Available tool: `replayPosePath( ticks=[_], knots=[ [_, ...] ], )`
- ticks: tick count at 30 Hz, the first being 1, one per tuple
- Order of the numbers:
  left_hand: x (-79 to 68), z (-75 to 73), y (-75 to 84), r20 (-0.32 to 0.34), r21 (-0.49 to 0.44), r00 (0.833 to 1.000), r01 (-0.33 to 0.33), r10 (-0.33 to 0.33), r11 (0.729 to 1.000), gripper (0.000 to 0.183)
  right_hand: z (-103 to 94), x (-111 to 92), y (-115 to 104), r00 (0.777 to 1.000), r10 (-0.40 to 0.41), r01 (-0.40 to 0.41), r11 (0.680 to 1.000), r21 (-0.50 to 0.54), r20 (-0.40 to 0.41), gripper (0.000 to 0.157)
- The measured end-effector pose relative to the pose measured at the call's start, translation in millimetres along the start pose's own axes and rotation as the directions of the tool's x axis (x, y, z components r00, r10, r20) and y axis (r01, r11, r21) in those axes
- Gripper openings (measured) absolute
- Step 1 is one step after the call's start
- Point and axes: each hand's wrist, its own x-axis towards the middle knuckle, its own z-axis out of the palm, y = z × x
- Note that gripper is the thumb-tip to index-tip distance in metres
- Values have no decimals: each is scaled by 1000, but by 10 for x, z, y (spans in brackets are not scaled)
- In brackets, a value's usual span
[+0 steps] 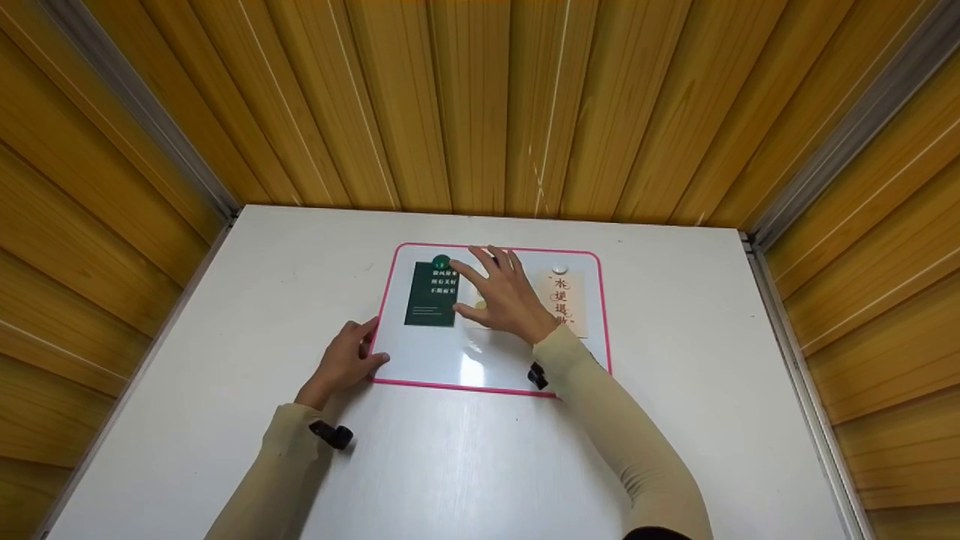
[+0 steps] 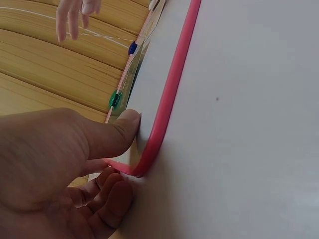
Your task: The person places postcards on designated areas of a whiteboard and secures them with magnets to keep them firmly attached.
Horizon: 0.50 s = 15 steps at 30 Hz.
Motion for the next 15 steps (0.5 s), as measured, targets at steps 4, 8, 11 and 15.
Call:
replayPosePath(
  ticks=[4, 8, 11, 15],
  knots=[
    [-9, 15, 6, -2, -11, 1000, 1, -1, 1000, 78, -64, -159, 62, 999, 15, -15, 1000, -6, -36, 78],
    [-4, 12, 8, -12, -13, 1000, -8, 8, 1000, 77, -113, -302, 117, 997, 27, -28, 1000, -10, -68, 79],
    [-4, 10, 4, -13, -13, 1000, -13, 13, 1000, 77, -130, -406, 156, 996, 49, -50, 999, -15, -69, 80],
    [-25, 6, -4, -10, -26, 1000, -6, 6, 1000, 77, -133, -523, 198, 995, 72, -73, 997, -11, -65, 80]
  ],
)
